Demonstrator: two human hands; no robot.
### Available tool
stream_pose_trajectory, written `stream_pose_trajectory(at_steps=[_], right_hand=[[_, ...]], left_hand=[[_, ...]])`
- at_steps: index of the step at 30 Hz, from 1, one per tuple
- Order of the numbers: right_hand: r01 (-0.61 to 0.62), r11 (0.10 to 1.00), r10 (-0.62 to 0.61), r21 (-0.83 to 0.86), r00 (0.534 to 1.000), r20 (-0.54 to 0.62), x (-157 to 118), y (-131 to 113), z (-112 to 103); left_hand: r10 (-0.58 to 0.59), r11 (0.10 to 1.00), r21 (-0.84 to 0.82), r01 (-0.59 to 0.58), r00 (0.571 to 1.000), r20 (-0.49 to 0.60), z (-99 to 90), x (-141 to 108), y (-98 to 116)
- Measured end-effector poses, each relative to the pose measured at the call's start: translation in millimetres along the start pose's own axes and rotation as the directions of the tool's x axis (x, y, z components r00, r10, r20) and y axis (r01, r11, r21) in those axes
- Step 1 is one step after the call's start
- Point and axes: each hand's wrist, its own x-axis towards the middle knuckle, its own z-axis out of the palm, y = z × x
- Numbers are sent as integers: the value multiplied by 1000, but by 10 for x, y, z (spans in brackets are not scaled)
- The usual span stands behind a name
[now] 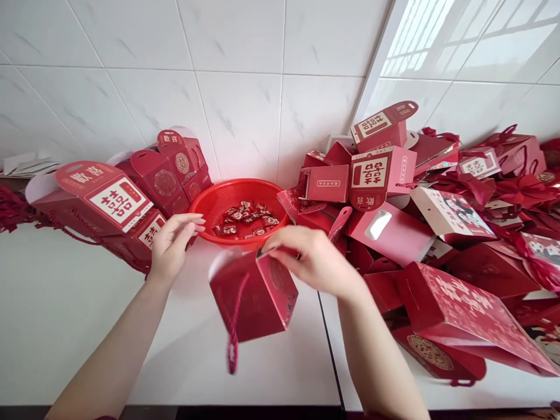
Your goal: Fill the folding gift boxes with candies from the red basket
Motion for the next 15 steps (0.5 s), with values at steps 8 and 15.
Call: stream_pose_trajectory(at_steps=[8, 15], right_hand=[[106, 987, -105, -117, 994, 21, -465, 500, 954], [95, 993, -88, -75, 992, 87, -639, 501, 1063]], left_hand=[[70, 962, 199, -187, 874, 481, 110, -379, 95], [-25, 915, 370, -160, 893, 449, 223, -626, -5]])
